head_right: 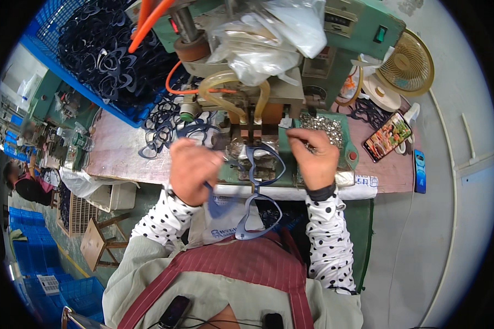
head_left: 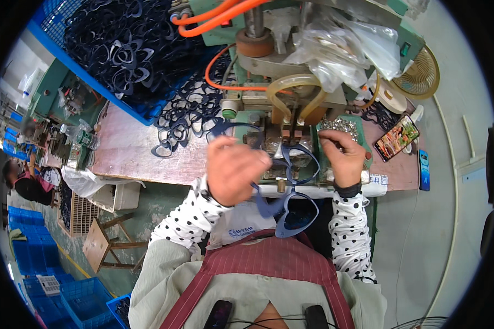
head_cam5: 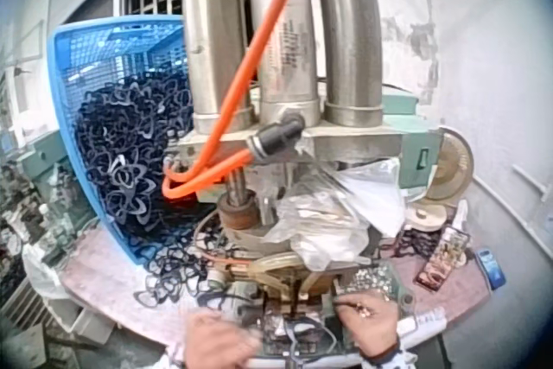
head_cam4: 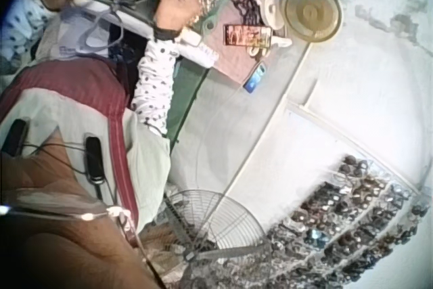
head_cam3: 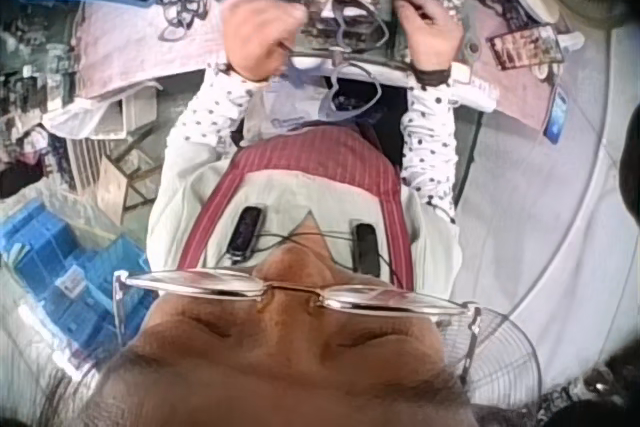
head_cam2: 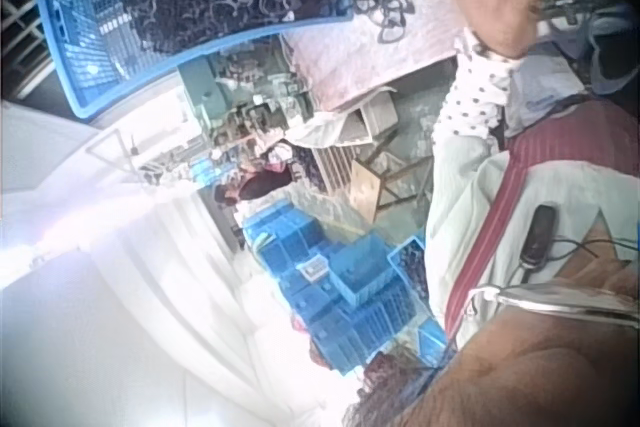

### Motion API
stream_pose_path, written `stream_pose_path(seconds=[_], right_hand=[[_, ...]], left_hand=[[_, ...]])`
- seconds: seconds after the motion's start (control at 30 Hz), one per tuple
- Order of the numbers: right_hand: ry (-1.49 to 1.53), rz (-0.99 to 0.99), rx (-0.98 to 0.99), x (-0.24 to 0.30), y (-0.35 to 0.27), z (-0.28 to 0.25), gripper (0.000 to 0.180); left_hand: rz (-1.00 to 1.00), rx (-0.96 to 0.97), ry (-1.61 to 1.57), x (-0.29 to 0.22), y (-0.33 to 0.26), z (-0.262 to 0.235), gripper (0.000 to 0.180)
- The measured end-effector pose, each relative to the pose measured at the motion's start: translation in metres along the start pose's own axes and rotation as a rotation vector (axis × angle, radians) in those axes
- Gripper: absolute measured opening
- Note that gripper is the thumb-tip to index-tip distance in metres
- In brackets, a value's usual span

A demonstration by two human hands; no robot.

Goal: The person repeatedly picks up dark plastic eyeglass frames and small metal components from a tray, places them into a press machine, and removes the assembled frames. The person handles the frames one at a time and places finished units into a blue basket.

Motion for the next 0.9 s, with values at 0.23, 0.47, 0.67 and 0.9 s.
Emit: stream_pose_path(seconds=[0.23, 0.47, 0.67, 0.9], right_hand=[[-0.05, -0.073, 0.109, 0.039, -0.005, 0.029, 0.016], [0.014, 0.071, 0.074, 0.027, -0.001, 0.037, 0.035], [0.116, 0.119, 0.052, 0.022, 0.005, 0.053, 0.045], [0.21, 0.121, 0.016, 0.019, 0.001, 0.059, 0.052]], left_hand=[[0.155, -0.008, -0.063, -0.048, 0.009, 0.024, 0.033], [0.178, 0.022, -0.293, -0.048, 0.001, 0.037, 0.036], [0.343, -0.01, -0.305, -0.065, -0.004, 0.018, 0.033], [0.359, -0.042, -0.35, -0.053, 0.008, 0.002, 0.035]])
Point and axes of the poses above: each hand's wrist, its own y-axis towards the middle knuckle, its own z-axis out of the palm, x = y × z, the point moved 9 cm from there along y, towards the middle knuckle, and after that the axes turned 6 degrees about y, right-handed, at the moved point
